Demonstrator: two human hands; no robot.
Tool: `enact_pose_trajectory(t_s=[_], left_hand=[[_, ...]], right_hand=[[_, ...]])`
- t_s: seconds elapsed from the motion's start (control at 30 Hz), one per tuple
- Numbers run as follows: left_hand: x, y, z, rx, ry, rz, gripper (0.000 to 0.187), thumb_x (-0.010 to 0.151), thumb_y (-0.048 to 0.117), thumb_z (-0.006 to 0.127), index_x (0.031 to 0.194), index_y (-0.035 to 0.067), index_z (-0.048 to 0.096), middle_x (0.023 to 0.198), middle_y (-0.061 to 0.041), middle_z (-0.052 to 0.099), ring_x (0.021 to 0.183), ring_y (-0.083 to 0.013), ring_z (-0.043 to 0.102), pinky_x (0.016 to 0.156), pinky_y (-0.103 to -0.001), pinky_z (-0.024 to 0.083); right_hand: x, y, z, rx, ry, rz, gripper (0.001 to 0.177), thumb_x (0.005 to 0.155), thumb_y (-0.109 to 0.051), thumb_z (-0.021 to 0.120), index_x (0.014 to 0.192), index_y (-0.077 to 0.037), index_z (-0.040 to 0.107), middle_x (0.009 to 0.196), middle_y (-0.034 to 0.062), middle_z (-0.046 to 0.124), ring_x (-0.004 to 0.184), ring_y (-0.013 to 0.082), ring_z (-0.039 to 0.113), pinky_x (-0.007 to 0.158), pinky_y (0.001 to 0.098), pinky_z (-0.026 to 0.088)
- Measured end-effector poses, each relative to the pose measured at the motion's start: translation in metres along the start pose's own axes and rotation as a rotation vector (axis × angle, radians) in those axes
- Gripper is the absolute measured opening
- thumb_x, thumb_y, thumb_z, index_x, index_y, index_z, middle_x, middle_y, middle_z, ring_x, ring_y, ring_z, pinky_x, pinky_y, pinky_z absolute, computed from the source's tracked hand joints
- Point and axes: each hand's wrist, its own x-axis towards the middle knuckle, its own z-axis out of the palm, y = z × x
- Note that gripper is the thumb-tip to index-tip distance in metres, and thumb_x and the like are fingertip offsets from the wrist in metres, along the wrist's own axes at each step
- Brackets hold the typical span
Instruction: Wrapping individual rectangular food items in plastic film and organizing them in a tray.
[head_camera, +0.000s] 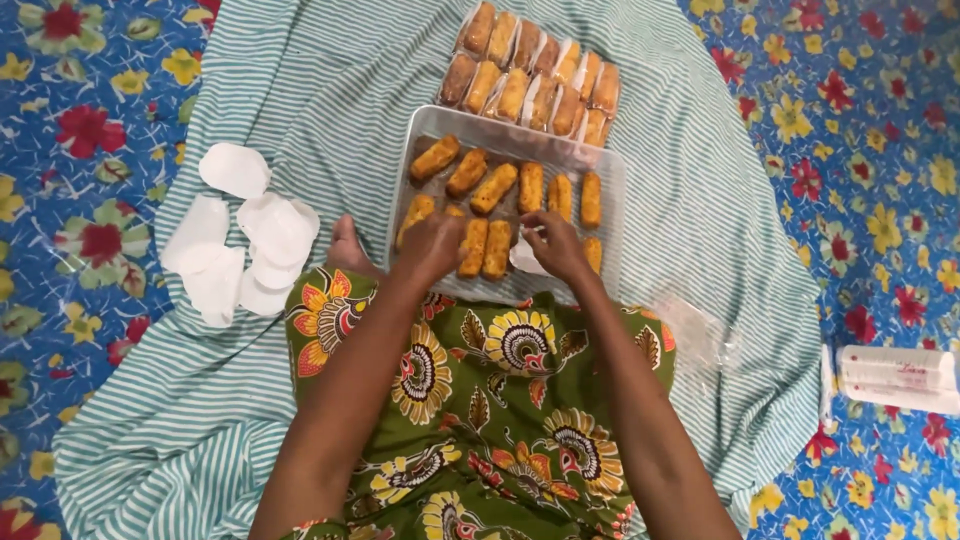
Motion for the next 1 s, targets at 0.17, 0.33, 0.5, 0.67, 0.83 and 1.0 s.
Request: enact_pose_trajectory(t_s=[0.17, 0.33, 0.5, 0.67, 0.83, 1.0], left_hand=[[0.003, 0.009, 0.017, 0.002, -0.079, 0.084, 0.025, 0.077, 0.023, 0.082, 0.094, 0.006, 0.075, 0.092, -0.02, 0.072, 0.093, -0.0457, 0.073, 0.083, -0.063, 0.058], [0.002, 0.027, 0.026, 0.04, -0.099, 0.12, 0.03, 0.076, 0.021, 0.081, 0.095, -0.001, 0.075, 0.094, -0.024, 0.07, 0.089, -0.0486, 0.073, 0.079, -0.067, 0.058], [0.01, 0.036, 0.042, 0.08, -0.17, 0.14, 0.031, 0.075, 0.015, 0.081, 0.099, -0.005, 0.075, 0.098, -0.026, 0.069, 0.092, -0.0516, 0.072, 0.08, -0.066, 0.058], [0.016, 0.033, 0.065, 0.121, -0.078, 0.172, 0.021, 0.076, 0.011, 0.075, 0.091, -0.003, 0.075, 0.094, -0.022, 0.07, 0.083, -0.0487, 0.074, 0.071, -0.062, 0.06], [0.01, 0.03, 0.081, 0.287, 0.031, 0.198, 0.016, 0.074, 0.009, 0.074, 0.086, 0.0, 0.078, 0.093, -0.017, 0.071, 0.08, -0.0411, 0.075, 0.066, -0.055, 0.062], [0.011, 0.029, 0.086, 0.278, 0.073, 0.227, 0.013, 0.08, 0.009, 0.066, 0.081, 0.005, 0.078, 0.086, -0.013, 0.07, 0.075, -0.0365, 0.076, 0.058, -0.051, 0.06]], right_hand=[[0.016, 0.005, 0.013, -0.075, -0.05, -0.067, 0.026, 0.095, -0.01, 0.066, 0.12, -0.005, 0.07, 0.112, 0.0196, 0.068, 0.108, 0.0412, 0.068, 0.092, 0.047, 0.058], [0.027, -0.002, 0.016, -0.126, -0.103, -0.077, 0.026, 0.098, -0.008, 0.061, 0.122, -0.003, 0.069, 0.113, 0.0185, 0.066, 0.11, 0.0401, 0.067, 0.096, 0.0469, 0.056], [0.029, -0.005, 0.024, -0.153, -0.173, -0.082, 0.029, 0.098, -0.007, 0.058, 0.124, -0.001, 0.067, 0.114, 0.0222, 0.064, 0.113, 0.0443, 0.065, 0.099, 0.0515, 0.053], [0.042, 0.008, 0.032, -0.233, -0.222, -0.105, 0.03, 0.097, -0.015, 0.057, 0.124, -0.006, 0.069, 0.115, 0.0233, 0.064, 0.114, 0.0463, 0.064, 0.101, 0.0523, 0.05], [0.046, 0.014, 0.037, -0.249, -0.248, -0.1, 0.031, 0.097, -0.022, 0.059, 0.124, -0.01, 0.07, 0.118, 0.0247, 0.064, 0.117, 0.0474, 0.062, 0.104, 0.0521, 0.05], [0.052, 0.021, 0.04, -0.213, -0.283, -0.051, 0.032, 0.094, -0.021, 0.061, 0.121, -0.009, 0.072, 0.111, 0.0239, 0.062, 0.11, 0.0467, 0.065, 0.099, 0.0511, 0.051]])
